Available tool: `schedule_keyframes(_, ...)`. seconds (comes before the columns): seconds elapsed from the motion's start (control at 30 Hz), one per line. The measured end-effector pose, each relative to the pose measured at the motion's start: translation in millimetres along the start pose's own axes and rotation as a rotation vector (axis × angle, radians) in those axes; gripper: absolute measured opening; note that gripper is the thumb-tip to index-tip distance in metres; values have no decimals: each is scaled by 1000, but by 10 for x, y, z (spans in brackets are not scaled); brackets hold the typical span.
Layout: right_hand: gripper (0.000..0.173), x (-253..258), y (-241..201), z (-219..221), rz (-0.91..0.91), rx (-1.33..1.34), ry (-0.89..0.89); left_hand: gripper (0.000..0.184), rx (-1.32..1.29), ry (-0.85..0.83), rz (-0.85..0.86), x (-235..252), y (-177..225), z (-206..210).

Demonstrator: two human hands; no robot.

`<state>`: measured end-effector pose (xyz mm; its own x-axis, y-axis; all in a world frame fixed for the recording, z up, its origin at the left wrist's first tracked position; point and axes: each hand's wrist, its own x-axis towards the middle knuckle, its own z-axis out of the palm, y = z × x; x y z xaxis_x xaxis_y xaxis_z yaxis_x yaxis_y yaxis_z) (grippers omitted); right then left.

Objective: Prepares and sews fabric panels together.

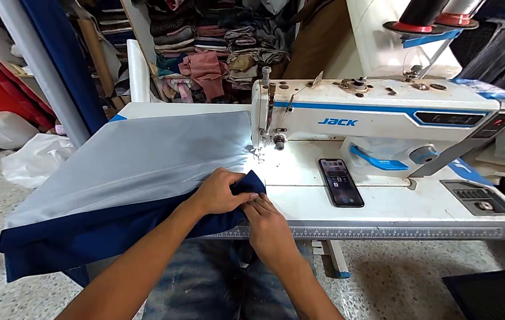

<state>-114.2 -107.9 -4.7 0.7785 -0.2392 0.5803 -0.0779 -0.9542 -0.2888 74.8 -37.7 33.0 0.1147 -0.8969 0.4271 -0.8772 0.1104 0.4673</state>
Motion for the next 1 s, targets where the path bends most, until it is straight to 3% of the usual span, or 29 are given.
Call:
schedule_keyframes(0.17,17,73,-24,-22,40,-41,-57,27,51,-33,148,-32,-59,38)
schedule_keyframes(0.5,21,341,-92,-53,157,-96,-279,28,52,-45,153,133,-185,37)
schedule_keyframes(1.0,25,628,-44,71,199,-152,-375,24,-28,-75,206,448,-458,-32)
